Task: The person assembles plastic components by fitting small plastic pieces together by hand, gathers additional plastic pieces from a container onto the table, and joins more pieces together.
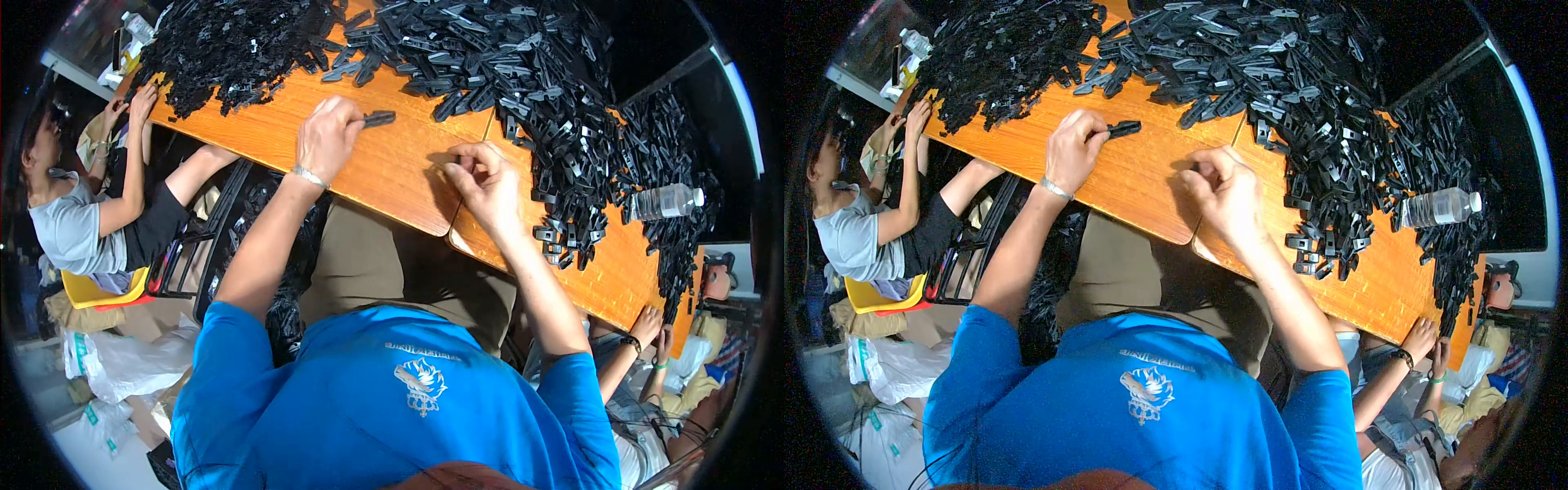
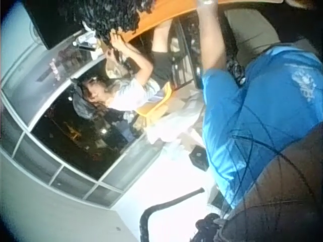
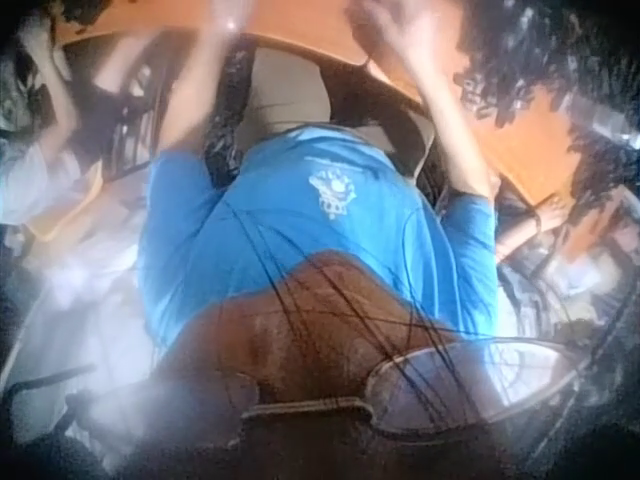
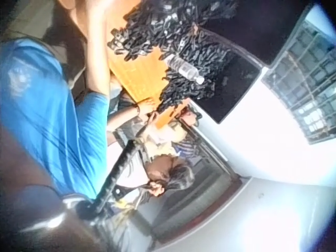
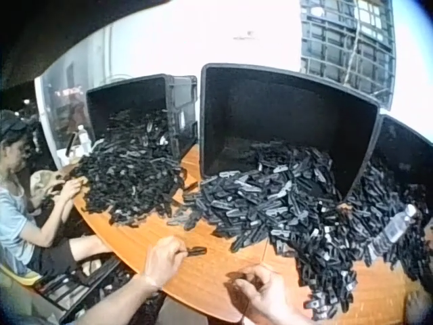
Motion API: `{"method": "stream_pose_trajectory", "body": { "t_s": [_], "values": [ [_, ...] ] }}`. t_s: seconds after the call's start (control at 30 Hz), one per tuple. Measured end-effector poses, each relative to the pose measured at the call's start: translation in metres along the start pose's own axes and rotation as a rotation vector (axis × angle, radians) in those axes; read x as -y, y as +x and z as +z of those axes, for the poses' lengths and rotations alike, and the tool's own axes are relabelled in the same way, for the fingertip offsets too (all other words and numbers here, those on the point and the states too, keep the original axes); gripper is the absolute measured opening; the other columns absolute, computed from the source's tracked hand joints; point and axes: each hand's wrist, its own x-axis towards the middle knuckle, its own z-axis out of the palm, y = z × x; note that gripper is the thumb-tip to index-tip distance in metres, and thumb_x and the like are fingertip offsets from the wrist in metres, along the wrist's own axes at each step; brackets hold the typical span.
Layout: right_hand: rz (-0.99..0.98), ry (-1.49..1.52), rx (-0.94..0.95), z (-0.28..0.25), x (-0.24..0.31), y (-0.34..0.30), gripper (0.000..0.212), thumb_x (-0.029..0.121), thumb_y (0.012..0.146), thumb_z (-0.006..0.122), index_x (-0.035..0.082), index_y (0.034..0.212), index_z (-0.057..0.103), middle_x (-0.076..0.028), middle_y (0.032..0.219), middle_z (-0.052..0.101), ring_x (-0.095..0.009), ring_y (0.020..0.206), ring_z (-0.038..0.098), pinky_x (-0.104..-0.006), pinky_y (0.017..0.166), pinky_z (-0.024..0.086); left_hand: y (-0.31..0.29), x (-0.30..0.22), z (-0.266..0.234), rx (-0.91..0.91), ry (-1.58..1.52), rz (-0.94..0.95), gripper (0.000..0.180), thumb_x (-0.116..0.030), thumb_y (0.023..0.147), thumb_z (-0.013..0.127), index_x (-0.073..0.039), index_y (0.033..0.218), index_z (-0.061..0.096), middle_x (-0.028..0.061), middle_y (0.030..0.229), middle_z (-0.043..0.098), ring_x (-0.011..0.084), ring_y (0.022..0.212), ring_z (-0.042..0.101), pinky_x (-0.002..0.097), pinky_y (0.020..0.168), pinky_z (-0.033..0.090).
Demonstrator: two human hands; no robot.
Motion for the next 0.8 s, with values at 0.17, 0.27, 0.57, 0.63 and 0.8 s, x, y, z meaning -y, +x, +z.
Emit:
{"method": "stream_pose_trajectory", "body": {
  "t_s": [0.17, 0.27, 0.57, 0.63, 0.8],
  "values": [
    [-0.148, -0.237, 0.056, 0.009, 0.018, -0.012, 0.024, 0.014, 0.083, 0.087, 0.009, 0.105, 0.078, -0.009, 0.094, 0.072, -0.030, 0.090, 0.073, -0.0411, 0.080, 0.059, -0.029, -0.027, -0.003, 0.013, -0.041, 0.137, 0.015, 0.001, 0.087, 0.076, -0.005, 0.092, 0.063, 0.0120, 0.100, 0.067, 0.0373, 0.096, 0.067, 0.0475, 0.083, 0.055],
    [-0.139, -0.364, 0.099, 0.006, 0.022, -0.016, 0.026, 0.013, 0.081, 0.086, 0.008, 0.106, 0.078, -0.012, 0.099, 0.071, -0.034, 0.101, 0.070, -0.0438, 0.087, 0.058, -0.044, -0.037, -0.008, 0.027, -0.065, 0.130, 0.016, 0.001, 0.086, 0.077, -0.004, 0.093, 0.064, 0.0123, 0.106, 0.068, 0.0371, 0.101, 0.068, 0.0463, 0.084, 0.056],
    [-0.135, -0.582, 0.190, 0.007, 0.025, -0.009, 0.030, 0.012, 0.082, 0.084, 0.008, 0.111, 0.077, -0.013, 0.099, 0.069, -0.036, 0.100, 0.070, -0.0473, 0.085, 0.058, -0.054, -0.053, -0.022, 0.061, -0.113, 0.142, 0.022, 0.005, 0.085, 0.078, -0.002, 0.104, 0.071, 0.0139, 0.109, 0.071, 0.0348, 0.097, 0.071, 0.0428, 0.081, 0.058],
    [-0.158, -0.582, 0.174, 0.005, 0.024, -0.009, 0.031, 0.012, 0.081, 0.085, 0.008, 0.111, 0.077, -0.013, 0.099, 0.069, -0.036, 0.100, 0.070, -0.0473, 0.085, 0.058, -0.049, -0.065, -0.023, 0.090, -0.105, 0.086, 0.024, 0.006, 0.086, 0.077, -0.004, 0.107, 0.072, 0.0136, 0.109, 0.070, 0.0348, 0.097, 0.071, 0.0430, 0.082, 0.058],
    [-0.182, -0.575, 0.207, 0.002, 0.028, -0.007, 0.033, 0.011, 0.081, 0.084, 0.009, 0.112, 0.077, -0.012, 0.100, 0.069, -0.036, 0.101, 0.070, -0.0470, 0.086, 0.058, -0.025, -0.064, -0.019, 0.216, 0.136, 0.135, 0.033, 0.005, 0.082, 0.078, -0.009, 0.112, 0.075, 0.0109, 0.110, 0.066, 0.0352, 0.106, 0.066, 0.0445, 0.091, 0.058]
  ]
}}
